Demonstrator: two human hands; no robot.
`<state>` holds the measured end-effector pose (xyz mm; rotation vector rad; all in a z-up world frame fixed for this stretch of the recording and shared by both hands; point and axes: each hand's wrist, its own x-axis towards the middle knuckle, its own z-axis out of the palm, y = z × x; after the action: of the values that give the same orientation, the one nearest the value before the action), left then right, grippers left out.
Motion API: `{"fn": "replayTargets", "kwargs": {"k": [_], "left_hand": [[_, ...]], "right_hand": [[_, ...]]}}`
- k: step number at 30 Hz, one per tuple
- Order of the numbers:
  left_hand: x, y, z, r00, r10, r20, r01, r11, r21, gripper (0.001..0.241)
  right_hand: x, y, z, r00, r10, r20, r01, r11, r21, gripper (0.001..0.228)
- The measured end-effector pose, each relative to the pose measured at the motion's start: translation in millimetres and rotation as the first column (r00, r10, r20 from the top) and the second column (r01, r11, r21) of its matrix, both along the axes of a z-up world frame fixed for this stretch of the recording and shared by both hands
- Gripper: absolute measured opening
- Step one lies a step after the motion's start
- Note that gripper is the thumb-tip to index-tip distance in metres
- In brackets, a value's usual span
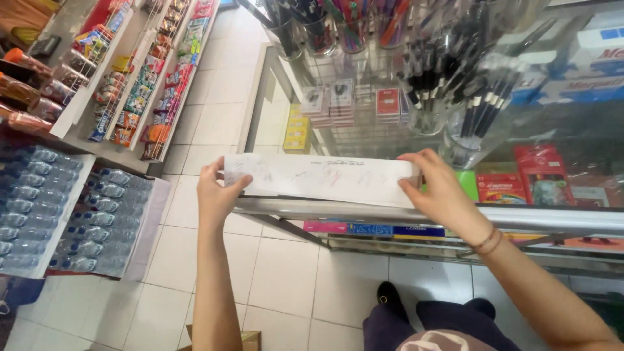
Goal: Organize pens and clean the display counter in a stationery section.
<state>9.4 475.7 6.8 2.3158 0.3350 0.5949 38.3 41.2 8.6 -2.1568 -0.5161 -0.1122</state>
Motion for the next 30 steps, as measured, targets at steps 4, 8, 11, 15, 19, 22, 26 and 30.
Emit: {"fn": "replayTargets", "kwargs": {"k": [4, 8, 11, 15, 19, 22, 26, 30], "left_hand": [[-1.4, 1.1, -11.1, 0.996, -0.03, -0.08, 0.035, 0.997, 0.064, 0.083], [-7.9, -3.3, -7.7, 0.993, -0.09, -0.076, 0.1, 0.986, 0.133, 0.078], [-9.6, -11.2, 5.3, 0.987, -0.075, -0.143, 0.086, 0.993, 0.078, 0.076], [-10.1, -11.1, 6.7, 0.981, -0.073, -0.178, 0.089, 0.992, 0.084, 0.072], [-12.2, -4.6, 1.7, 0.978, -0.121, -0.169, 0.135, 0.988, 0.07, 0.068], [-18.0, -18.1, 18.3, 0.979, -0.12, -0.163, 0.148, 0.975, 0.166, 0.074], [-22.7, -50.7, 51.1, 0.901, -0.337, -0.272, 0.413, 0.857, 0.307, 0.091], [-13.1, -50.0, 51.3, 0.812, -0.38, -0.443, 0.511, 0.83, 0.224, 0.086]], "right_hand": [[0.3, -15.9, 3.6, 0.997, 0.004, 0.072, -0.002, 0.999, -0.039, 0.042], [-1.6, -24.5, 13.0, 1.0, 0.03, -0.002, -0.03, 0.993, -0.115, 0.048], [-2.3, -24.0, 13.4, 0.998, 0.054, 0.034, -0.049, 0.989, -0.138, 0.053], [-3.0, -20.5, 3.5, 0.988, 0.065, 0.14, -0.045, 0.988, -0.145, 0.052], [-4.4, -18.2, -0.8, 0.995, 0.035, 0.092, -0.019, 0.987, -0.162, 0.053], [-5.8, -15.5, 3.1, 0.982, 0.097, 0.16, -0.054, 0.966, -0.252, 0.069], [-6.5, -12.0, 5.9, 0.982, 0.13, 0.14, -0.082, 0.948, -0.307, 0.081], [-4.6, -8.3, 6.3, 0.978, 0.158, 0.137, -0.104, 0.936, -0.337, 0.075]]}}
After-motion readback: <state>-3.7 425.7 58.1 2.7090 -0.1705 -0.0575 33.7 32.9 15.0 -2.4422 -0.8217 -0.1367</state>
